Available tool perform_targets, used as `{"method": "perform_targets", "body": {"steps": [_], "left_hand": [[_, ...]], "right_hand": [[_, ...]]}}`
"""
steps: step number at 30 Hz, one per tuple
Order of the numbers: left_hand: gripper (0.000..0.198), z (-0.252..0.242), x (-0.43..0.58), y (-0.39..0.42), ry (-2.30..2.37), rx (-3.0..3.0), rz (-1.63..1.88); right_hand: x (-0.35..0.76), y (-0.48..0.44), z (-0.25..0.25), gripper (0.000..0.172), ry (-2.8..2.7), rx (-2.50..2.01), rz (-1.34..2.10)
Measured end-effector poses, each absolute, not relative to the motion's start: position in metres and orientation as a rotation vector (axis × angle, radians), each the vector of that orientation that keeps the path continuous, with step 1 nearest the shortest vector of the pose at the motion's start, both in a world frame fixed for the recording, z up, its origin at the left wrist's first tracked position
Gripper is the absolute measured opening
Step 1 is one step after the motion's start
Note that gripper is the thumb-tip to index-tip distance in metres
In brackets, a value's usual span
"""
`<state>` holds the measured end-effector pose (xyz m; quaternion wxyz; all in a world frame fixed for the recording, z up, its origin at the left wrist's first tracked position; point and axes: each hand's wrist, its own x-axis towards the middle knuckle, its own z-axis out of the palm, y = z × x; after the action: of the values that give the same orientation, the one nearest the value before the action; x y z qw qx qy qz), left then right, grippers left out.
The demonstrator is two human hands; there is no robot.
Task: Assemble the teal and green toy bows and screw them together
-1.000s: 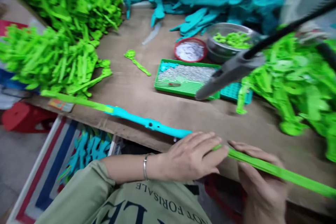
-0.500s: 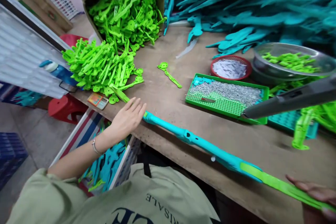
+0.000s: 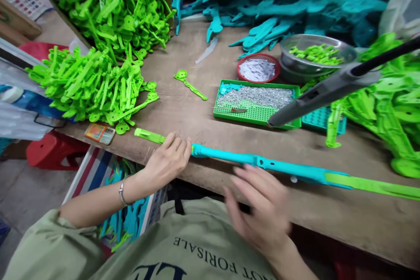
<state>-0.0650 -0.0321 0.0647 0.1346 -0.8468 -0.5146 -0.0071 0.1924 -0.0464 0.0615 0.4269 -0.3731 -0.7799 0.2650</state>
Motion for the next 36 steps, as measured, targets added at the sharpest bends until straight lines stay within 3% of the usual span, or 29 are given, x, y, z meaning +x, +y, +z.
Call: {"method": "perform_targets", "body": {"steps": [3, 7, 11, 13, 15, 18, 21, 33, 36], "left_hand": [[0.034, 0.074, -0.066, -0.043, -1.295, -2.490, -0.190], [0.018, 0.069, -0.092, -0.073, -1.023, -2.435, -0.701], [0.062, 0.037, -0.114, -0.079, -1.627, -1.916, -1.327], [0.077, 0.024, -0.119, -0.067, -1.937, -1.957, -1.507], [0.075, 0.016, -0.120, -0.053, -2.090, -2.232, -1.583], [0.049, 0.011, -0.118, -0.037, -2.082, -2.549, -1.650], [0.030, 0.008, -0.114, -0.030, -2.090, -2.504, -1.829], [0.021, 0.003, -0.111, -0.029, -2.087, -2.455, -1.870], [0.034, 0.005, -0.113, -0.030, -2.075, -2.423, -1.929]], "right_hand": [[0.134, -0.013, 0.042, 0.051, -2.288, -0.858, 0.338], [0.095, 0.007, 0.030, 0.047, -2.471, -0.899, 0.279], [0.086, 0.007, 0.028, 0.039, -2.498, -0.935, 0.295], [0.085, 0.008, 0.027, 0.036, -2.501, -0.952, 0.283], [0.084, 0.009, 0.027, 0.033, -2.511, -0.951, 0.285], [0.085, 0.011, 0.026, 0.023, -2.527, -0.932, 0.300], [0.084, 0.012, 0.024, 0.015, -2.524, -0.925, 0.261], [0.080, 0.014, 0.021, 0.024, -2.474, -0.918, 0.184], [0.080, 0.015, 0.026, 0.019, -2.499, -0.955, 0.281]]}}
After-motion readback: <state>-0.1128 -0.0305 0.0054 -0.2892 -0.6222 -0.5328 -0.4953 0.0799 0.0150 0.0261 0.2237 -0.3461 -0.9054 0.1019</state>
